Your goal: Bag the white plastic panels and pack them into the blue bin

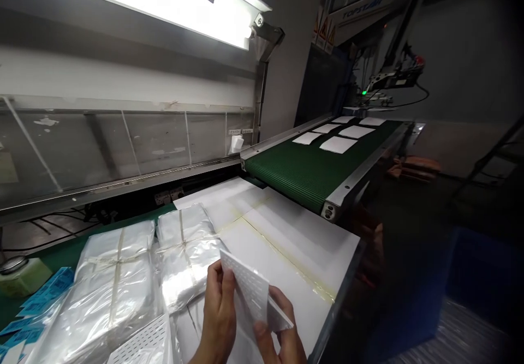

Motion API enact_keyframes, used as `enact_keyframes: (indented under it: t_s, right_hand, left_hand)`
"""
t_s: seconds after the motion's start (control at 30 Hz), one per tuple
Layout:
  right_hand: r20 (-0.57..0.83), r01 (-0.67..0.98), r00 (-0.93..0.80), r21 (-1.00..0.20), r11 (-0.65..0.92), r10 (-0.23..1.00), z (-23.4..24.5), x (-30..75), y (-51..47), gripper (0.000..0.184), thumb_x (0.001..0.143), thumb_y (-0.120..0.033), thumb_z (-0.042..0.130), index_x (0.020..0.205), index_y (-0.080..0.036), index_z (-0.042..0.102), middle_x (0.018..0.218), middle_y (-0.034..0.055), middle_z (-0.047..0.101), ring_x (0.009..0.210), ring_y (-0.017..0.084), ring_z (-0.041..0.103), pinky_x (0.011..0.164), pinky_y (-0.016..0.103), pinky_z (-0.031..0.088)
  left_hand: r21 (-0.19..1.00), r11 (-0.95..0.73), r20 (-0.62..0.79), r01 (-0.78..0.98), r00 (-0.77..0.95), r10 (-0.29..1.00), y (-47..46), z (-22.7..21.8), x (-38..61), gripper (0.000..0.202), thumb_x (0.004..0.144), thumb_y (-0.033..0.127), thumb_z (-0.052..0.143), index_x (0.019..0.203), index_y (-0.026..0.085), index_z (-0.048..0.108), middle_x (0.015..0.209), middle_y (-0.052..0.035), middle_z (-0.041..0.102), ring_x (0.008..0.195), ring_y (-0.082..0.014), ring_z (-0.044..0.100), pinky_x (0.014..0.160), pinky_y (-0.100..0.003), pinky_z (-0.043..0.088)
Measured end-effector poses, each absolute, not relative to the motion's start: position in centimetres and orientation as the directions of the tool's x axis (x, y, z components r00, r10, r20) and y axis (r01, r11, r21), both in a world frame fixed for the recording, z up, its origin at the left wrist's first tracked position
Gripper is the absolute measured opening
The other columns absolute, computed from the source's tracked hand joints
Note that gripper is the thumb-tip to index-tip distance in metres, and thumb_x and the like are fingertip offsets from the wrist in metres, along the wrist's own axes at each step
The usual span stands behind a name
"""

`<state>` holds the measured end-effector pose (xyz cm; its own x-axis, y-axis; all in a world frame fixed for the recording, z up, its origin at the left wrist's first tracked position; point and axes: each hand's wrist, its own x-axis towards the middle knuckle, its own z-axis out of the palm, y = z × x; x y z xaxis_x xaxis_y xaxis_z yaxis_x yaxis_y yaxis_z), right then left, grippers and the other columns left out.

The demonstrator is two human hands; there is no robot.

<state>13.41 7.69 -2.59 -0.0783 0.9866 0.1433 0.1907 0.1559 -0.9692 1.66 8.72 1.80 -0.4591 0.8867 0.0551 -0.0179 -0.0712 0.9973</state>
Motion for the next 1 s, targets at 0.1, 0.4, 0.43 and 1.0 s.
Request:
enact_keyframes:
  t_s: [0.1,0.4,0.43,1.0]
  right_hand:
    - [0.146,0.097,-0.201,-0.981,0.168,0.969,-2.3,14.6,8.6,0.079,0.07,-0.077,0.046,0.127,-0.023,0.034,0.124,0.0117,0.055,0.107,0.028,0.058,0.087,0.035,0.048]
    - [0.081,0.018,-0.445,-0.995,0.1,0.892,1.6,16.0,10.1,0.058,0.085,-0.067,0.028,0.119,-0.025,0.05,0.098,0.0071,0.063,0.081,0.022,0.06,0.068,0.031,0.047]
    - [0.107,-0.018,-0.462,-0.994,0.112,0.88,1.5,16.0,10.4,0.057,0.085,-0.066,0.029,0.115,-0.023,0.054,0.094,0.0071,0.063,0.08,0.022,0.06,0.068,0.031,0.047]
    - [0.107,-0.261,-0.07,-0.962,0.085,0.992,-2.1,14.0,9.2,0.057,0.076,-0.073,0.037,0.102,-0.023,0.05,0.082,0.0065,0.063,0.066,0.022,0.058,0.051,0.029,0.041]
  left_hand:
    - [0.983,-0.18,0.179,0.036,-0.398,0.9,8.6,0.2,1.2,0.031,0.09,0.049,0.039,0.103,0.022,0.043,0.104,-0.0081,0.056,0.093,-0.0231,0.053,0.079,-0.034,0.042]
    - [0.962,-0.251,0.273,0.111,-0.281,0.92,8.2,0.4,-0.5,0.04,0.092,0.046,0.033,0.121,0.021,0.045,0.13,-0.0099,0.05,0.104,-0.025,0.054,0.087,-0.038,0.041]
    - [0.969,-0.229,0.246,0.093,-0.279,0.928,8.2,0.6,-0.7,0.041,0.093,0.047,0.032,0.122,0.021,0.046,0.129,-0.0096,0.051,0.105,-0.0257,0.054,0.088,-0.039,0.041]
    - [0.898,-0.431,0.436,0.085,-0.299,0.849,8.2,-2.0,1.0,0.019,0.092,0.043,0.039,0.095,0.025,0.041,0.108,-0.006,0.055,0.095,-0.0223,0.055,0.076,-0.035,0.044]
